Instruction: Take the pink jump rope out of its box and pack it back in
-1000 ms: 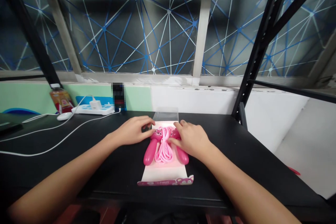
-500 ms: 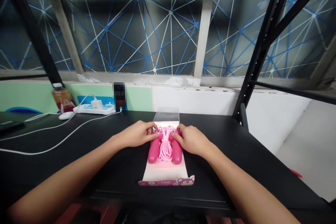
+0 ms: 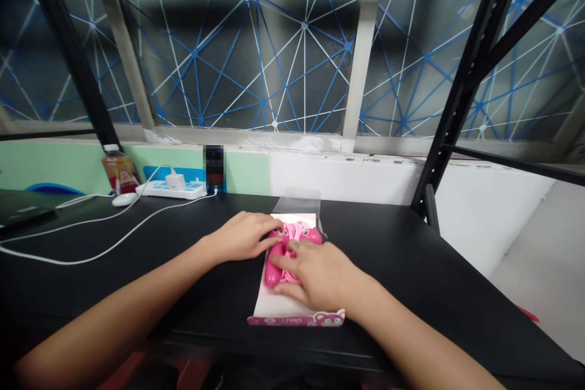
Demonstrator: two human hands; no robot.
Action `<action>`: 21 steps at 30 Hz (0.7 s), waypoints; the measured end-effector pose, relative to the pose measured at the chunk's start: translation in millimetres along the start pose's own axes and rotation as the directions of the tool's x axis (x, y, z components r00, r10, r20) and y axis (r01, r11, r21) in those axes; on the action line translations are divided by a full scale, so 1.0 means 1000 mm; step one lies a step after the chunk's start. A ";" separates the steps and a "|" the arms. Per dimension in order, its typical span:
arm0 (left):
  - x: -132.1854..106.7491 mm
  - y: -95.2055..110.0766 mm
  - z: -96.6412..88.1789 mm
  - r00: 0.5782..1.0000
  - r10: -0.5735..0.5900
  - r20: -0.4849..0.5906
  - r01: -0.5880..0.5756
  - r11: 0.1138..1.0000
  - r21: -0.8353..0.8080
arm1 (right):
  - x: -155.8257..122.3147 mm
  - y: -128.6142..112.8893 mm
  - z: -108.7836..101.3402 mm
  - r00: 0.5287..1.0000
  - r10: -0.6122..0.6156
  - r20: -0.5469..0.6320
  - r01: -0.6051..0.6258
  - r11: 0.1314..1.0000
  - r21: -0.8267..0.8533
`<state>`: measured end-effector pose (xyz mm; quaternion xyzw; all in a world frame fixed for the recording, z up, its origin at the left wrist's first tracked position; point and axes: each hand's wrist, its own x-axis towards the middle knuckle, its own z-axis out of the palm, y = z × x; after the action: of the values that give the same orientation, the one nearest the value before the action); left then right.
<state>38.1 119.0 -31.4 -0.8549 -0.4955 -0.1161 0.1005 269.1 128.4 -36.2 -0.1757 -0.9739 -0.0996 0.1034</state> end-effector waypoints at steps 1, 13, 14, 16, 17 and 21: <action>0.001 0.000 0.000 1.000 0.006 -0.005 -0.006 1.000 -0.010 | 0.000 -0.002 0.000 0.999 -0.040 0.016 0.040 0.999 0.003; 0.019 -0.048 0.029 0.986 -0.155 -0.062 0.133 0.956 -0.263 | -0.001 0.004 0.002 0.994 -0.111 0.014 0.109 0.991 0.081; 0.018 -0.051 0.029 0.988 -0.146 -0.057 0.125 0.953 -0.275 | -0.001 0.004 0.001 0.994 -0.113 0.012 0.111 0.989 0.099; 0.017 -0.053 0.026 0.989 -0.132 -0.070 0.106 0.950 -0.295 | -0.002 0.002 -0.002 0.993 -0.117 0.012 0.114 0.985 0.132; 0.017 -0.052 0.025 0.988 -0.135 -0.074 0.107 0.948 -0.300 | -0.003 0.001 -0.003 0.993 -0.119 0.015 0.116 0.983 0.144; 0.018 -0.049 0.025 0.976 -0.208 -0.070 0.178 0.937 -0.302 | -0.003 0.000 -0.003 0.992 -0.125 0.013 0.122 0.980 0.159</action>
<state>6.7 165.0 -46.6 -0.8006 -0.5484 -0.2410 -0.0146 272.0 127.3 -34.1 -0.1073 -0.9889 -0.0263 0.0993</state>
